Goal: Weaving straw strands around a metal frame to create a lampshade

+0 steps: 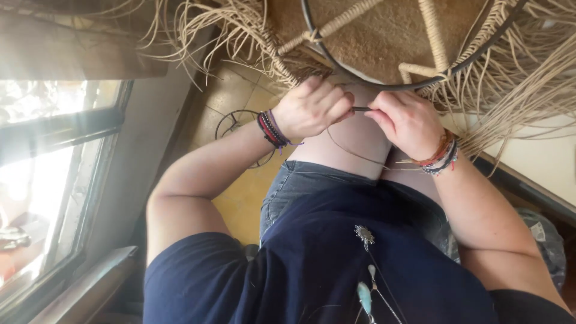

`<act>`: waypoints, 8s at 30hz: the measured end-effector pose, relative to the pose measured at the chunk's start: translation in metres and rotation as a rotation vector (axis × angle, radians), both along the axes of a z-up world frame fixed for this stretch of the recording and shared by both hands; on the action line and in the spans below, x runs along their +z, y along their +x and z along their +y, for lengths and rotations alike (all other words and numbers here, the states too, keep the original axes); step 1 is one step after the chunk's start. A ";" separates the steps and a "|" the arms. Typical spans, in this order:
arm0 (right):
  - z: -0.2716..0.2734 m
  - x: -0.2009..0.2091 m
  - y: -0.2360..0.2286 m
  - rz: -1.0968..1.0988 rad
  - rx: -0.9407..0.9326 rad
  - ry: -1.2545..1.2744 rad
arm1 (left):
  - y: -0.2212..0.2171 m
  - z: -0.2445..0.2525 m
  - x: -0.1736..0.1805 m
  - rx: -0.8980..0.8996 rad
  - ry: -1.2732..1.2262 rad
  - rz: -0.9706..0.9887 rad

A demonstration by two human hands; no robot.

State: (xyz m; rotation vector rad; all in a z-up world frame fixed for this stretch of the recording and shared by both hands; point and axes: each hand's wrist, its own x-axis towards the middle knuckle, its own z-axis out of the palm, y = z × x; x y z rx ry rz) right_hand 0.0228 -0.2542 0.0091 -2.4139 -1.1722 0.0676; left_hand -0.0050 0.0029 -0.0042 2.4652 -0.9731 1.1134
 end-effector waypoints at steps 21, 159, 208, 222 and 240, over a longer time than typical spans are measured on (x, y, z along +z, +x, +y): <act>0.021 0.034 0.000 0.138 0.030 0.078 | -0.047 0.002 -0.256 0.193 -0.509 0.630; -0.211 0.038 -0.108 0.888 -0.377 0.709 | 0.032 -0.257 0.033 -0.853 -1.432 1.771; -0.195 0.055 -0.169 0.581 -0.174 0.172 | -0.004 -0.138 0.097 -0.864 -2.276 0.675; -0.219 0.004 -0.162 0.316 -0.193 0.290 | -0.065 -0.044 0.031 -1.485 -1.784 1.364; -0.001 0.034 -0.006 -0.254 -0.156 -0.188 | -0.076 -0.116 -0.084 0.173 -0.603 0.719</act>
